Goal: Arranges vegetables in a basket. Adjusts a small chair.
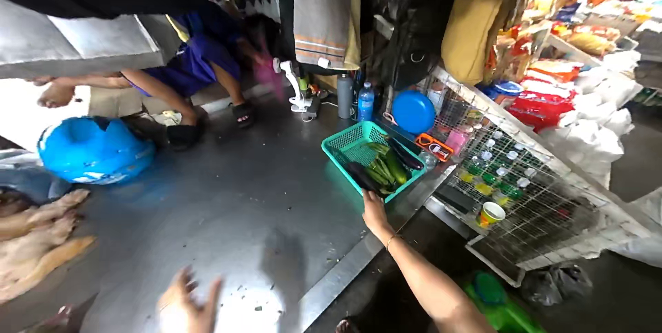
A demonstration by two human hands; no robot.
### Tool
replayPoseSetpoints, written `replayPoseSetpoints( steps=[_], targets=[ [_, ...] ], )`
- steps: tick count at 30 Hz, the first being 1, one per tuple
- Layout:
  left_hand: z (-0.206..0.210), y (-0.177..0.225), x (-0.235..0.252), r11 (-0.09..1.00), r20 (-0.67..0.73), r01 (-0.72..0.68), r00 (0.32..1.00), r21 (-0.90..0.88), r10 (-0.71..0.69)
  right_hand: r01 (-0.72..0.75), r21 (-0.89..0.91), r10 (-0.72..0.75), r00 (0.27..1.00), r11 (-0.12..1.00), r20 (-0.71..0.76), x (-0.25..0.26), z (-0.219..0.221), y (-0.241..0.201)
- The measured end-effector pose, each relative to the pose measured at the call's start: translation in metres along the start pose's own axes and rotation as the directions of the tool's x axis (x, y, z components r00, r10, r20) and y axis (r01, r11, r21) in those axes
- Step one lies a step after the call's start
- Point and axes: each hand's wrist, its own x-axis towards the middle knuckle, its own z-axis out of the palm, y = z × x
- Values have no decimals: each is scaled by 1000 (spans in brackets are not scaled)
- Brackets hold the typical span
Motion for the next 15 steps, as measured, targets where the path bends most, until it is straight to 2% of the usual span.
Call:
replayPoseSetpoints(
  steps=[2,4,6,8,11,13,15],
  targets=[
    [77,70,1,988,136,68,990,-140,-49,61,48,-61,998,997,0,-28,15,-12],
    [119,151,1,945,274,225,949,-239,-157,118,85,-122,992,989,34,-59,25,-28],
    [145,193,-1,878,430,383,870,-286,-239,192,123,-203,975,974,86,-92,34,-43],
    [165,207,-6,813,505,503,804,-294,-315,279,155,-299,945,948,132,-122,45,-55],
    [177,199,-23,771,470,577,778,-270,-418,365,234,-419,870,901,259,-151,49,-78],
    [164,183,-38,750,421,616,763,-242,-491,410,254,-482,779,876,401,-161,44,-100],
    [144,166,-51,721,369,651,747,-236,-554,460,301,-548,646,835,531,-168,36,-116]
  ],
)
